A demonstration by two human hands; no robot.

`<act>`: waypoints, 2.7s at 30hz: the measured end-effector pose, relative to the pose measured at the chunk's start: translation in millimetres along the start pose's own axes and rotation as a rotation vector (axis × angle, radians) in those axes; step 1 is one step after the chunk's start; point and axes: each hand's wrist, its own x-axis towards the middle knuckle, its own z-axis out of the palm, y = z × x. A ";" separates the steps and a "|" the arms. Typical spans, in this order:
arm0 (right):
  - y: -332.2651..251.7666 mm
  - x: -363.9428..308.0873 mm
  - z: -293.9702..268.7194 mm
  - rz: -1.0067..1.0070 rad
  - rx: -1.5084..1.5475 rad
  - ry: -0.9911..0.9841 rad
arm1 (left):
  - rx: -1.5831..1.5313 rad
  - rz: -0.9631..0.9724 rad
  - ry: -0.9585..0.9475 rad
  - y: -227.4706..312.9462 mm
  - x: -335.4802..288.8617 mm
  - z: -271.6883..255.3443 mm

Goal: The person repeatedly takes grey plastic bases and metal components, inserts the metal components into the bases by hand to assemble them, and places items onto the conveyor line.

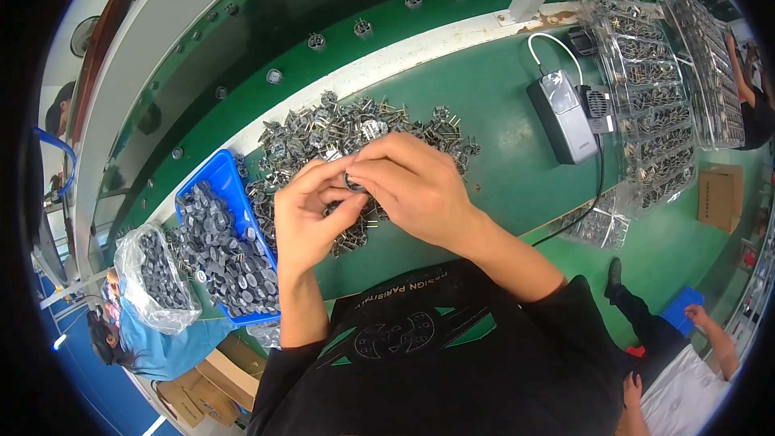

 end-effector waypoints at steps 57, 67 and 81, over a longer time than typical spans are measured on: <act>20.0 22.8 -2.0 0.046 0.059 -0.061 | -0.185 -0.041 -0.075 -11.1 29.1 -7.5; 27.9 12.3 5.8 -0.011 -0.047 -0.069 | -0.216 -0.074 -0.068 -14.6 25.9 -5.4; 82.6 -0.6 -89.3 0.407 -0.277 -0.425 | 0.837 0.103 0.068 -9.8 151.7 -49.1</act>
